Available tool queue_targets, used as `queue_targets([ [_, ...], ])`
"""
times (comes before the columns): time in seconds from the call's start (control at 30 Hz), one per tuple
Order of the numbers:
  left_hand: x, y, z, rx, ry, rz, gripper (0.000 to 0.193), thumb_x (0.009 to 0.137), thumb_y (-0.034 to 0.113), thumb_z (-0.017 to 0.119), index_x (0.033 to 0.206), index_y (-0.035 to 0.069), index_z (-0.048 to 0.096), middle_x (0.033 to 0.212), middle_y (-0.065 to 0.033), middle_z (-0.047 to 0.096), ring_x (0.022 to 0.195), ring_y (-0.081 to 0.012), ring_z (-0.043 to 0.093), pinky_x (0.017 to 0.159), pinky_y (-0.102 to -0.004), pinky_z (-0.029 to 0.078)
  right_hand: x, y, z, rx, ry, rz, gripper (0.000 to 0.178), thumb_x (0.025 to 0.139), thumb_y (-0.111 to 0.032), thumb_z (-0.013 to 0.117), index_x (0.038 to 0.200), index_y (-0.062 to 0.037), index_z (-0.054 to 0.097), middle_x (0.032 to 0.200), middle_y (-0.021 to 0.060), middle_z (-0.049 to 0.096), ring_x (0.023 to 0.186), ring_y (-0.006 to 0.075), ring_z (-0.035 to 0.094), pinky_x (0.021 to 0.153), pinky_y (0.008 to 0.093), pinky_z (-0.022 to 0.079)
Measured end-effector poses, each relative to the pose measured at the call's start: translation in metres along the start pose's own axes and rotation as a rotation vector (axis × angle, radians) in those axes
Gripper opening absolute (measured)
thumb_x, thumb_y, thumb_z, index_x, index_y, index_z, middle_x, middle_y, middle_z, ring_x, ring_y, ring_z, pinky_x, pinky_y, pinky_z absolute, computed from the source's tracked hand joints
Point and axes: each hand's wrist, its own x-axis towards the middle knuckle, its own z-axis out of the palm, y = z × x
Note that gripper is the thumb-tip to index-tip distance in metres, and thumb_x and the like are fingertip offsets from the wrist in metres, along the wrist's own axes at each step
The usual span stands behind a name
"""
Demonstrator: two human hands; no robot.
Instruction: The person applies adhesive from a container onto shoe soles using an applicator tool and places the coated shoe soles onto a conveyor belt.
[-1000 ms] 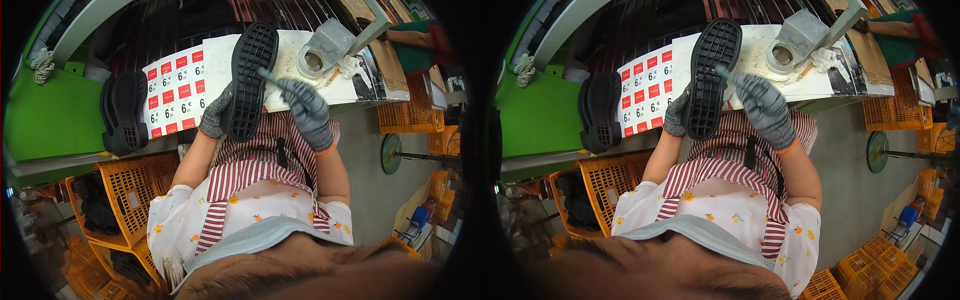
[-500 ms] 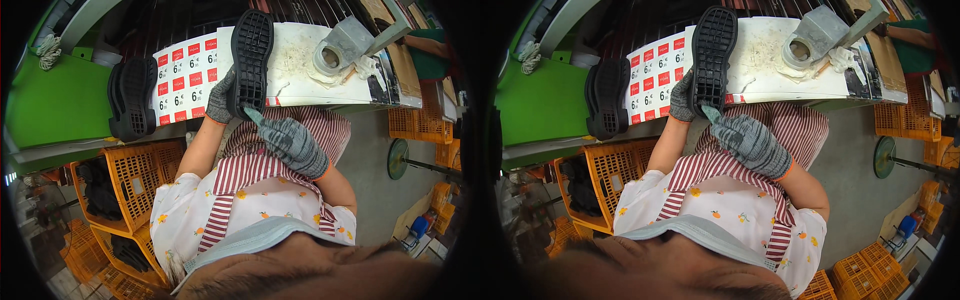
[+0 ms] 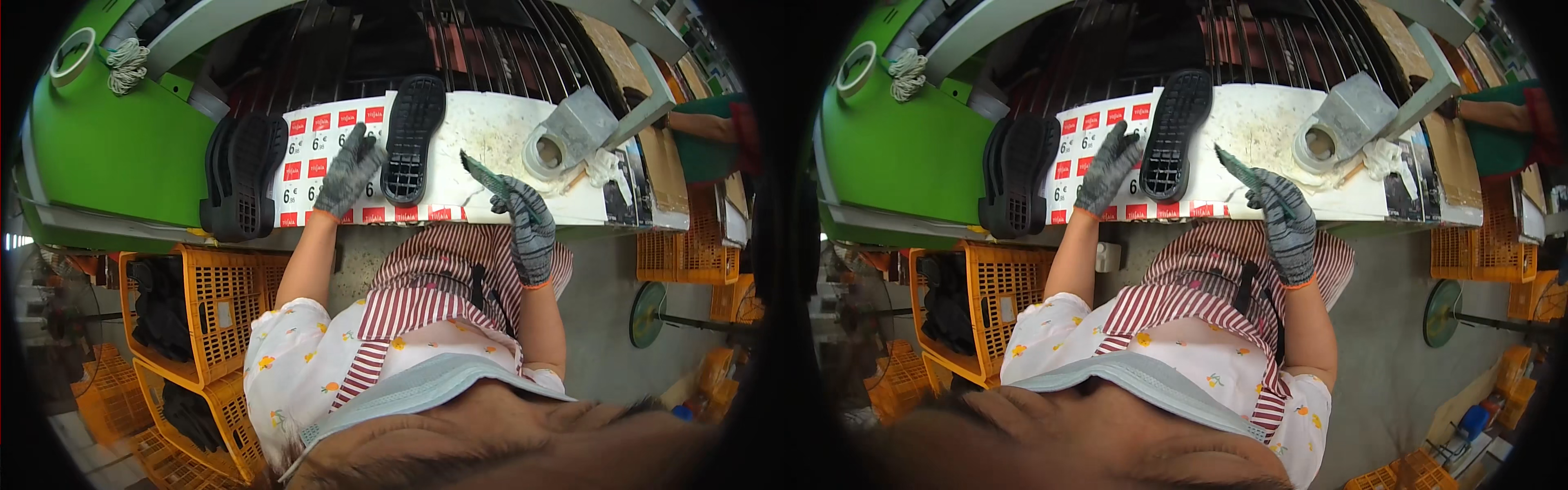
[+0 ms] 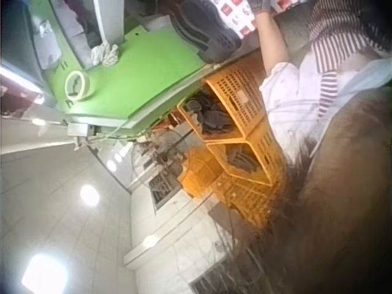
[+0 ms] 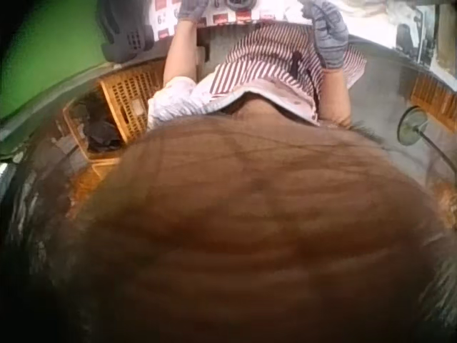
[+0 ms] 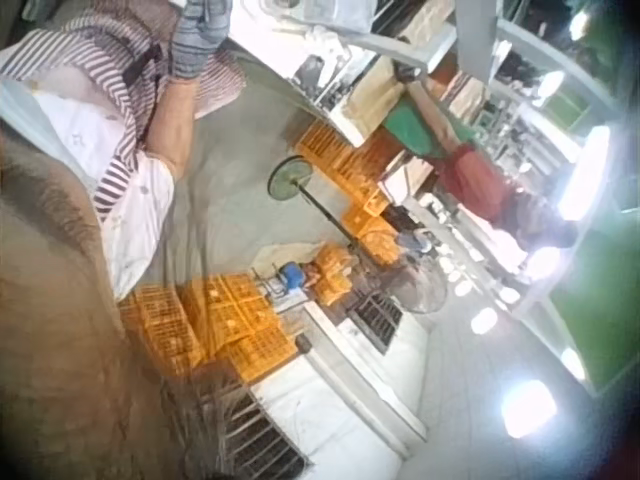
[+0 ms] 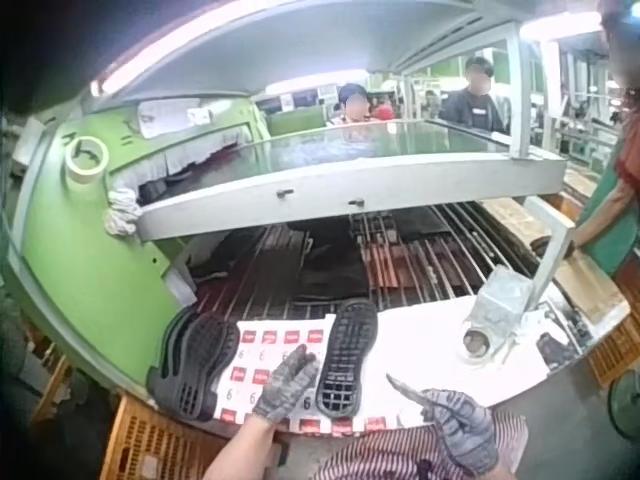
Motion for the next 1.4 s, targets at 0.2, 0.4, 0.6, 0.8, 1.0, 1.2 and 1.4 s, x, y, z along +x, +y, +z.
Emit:
queue_targets([
  [0.2, -0.027, 0.004, 0.028, 0.210, -0.266, 0.232, 0.118, 0.050, 0.028, 0.084, 0.134, -0.001, 0.008, 0.128, -0.0141, 0.035, 0.118, -0.0203, 0.037, 0.100, -0.0328, 0.030, 0.036, 0.052, -0.004, 0.380, 0.142, 0.103, 0.029, 0.090, -0.015, 0.044, 0.111, 0.0043, 0.048, 0.085, 0.0098, 0.058, 0.072, 0.0136, 0.055, 0.068, 0.0253, 0.046],
  [0.4, -0.026, -0.024, 0.042, 0.713, 0.152, 0.285, 0.108, 0.051, 0.032, 0.081, 0.131, -0.005, 0.019, 0.117, -0.0170, 0.046, 0.109, -0.0237, 0.045, 0.095, -0.0330, 0.035, 0.047, 0.082, 0.001, 0.670, 0.231, 0.190, 0.026, 0.088, -0.012, 0.045, 0.110, 0.0026, 0.048, 0.094, 0.0089, 0.053, 0.073, 0.0147, 0.052, 0.070, 0.0239, 0.046],
  [0.6, -0.032, -0.011, 0.028, -0.255, 0.119, 0.356, 0.086, 0.066, 0.001, 0.069, 0.135, 0.002, 0.017, 0.121, -0.0120, 0.044, 0.111, -0.0184, 0.045, 0.094, -0.0306, 0.037, 0.044, 0.088, -0.003, 0.830, 0.272, 0.213, 0.028, 0.086, -0.012, 0.050, 0.110, 0.0027, 0.048, 0.097, 0.0089, 0.052, 0.080, 0.0152, 0.050, 0.071, 0.0255, 0.046],
  [0.8, -0.050, 0.059, 0.007, -0.125, 0.223, 0.687, 0.098, 0.063, 0.017, 0.075, 0.135, -0.001, 0.011, 0.131, -0.0157, 0.032, 0.119, -0.0238, 0.037, 0.098, -0.0340, 0.032, 0.043, 0.089, -0.007, 0.701, 0.234, 0.215, 0.029, 0.086, -0.015, 0.051, 0.110, 0.0021, 0.048, 0.096, 0.0076, 0.052, 0.081, 0.0150, 0.051, 0.072, 0.0254, 0.046],
  [1.0, -0.011, 0.152, -0.018, 0.619, 0.671, 1.259, 0.097, 0.062, 0.026, 0.075, 0.131, -0.007, 0.016, 0.128, -0.0216, 0.033, 0.119, -0.0277, 0.037, 0.100, -0.0360, 0.029, 0.041, 0.093, -0.010, 0.565, 0.220, 0.186, 0.031, 0.086, -0.017, 0.051, 0.110, 0.0025, 0.048, 0.094, 0.0089, 0.053, 0.079, 0.0151, 0.051, 0.071, 0.0260, 0.046],
  [1.2, 0.112, 0.250, -0.048, 0.410, 0.476, 1.278, 0.072, 0.069, 0.004, 0.067, 0.129, -0.003, 0.028, 0.119, -0.0180, 0.046, 0.111, -0.0226, 0.046, 0.092, -0.0317, 0.040, 0.042, 0.093, -0.008, 0.619, 0.194, 0.160, 0.029, 0.087, -0.016, 0.049, 0.109, 0.0024, 0.048, 0.091, 0.0092, 0.053, 0.078, 0.0157, 0.052, 0.069, 0.0252, 0.046],
  [1.4, 0.214, 0.220, -0.092, 0.967, 1.027, 0.793, 0.068, 0.079, 0.037, 0.054, 0.126, -0.006, 0.031, 0.117, -0.0243, 0.048, 0.108, -0.0332, 0.047, 0.099, -0.0404, 0.028, 0.042, 0.077, 0.005, 0.579, 0.168, 0.195, 0.026, 0.089, -0.012, 0.043, 0.109, 0.0035, 0.047, 0.087, 0.0088, 0.054, 0.073, 0.0138, 0.052, 0.068, 0.0241, 0.046],
])
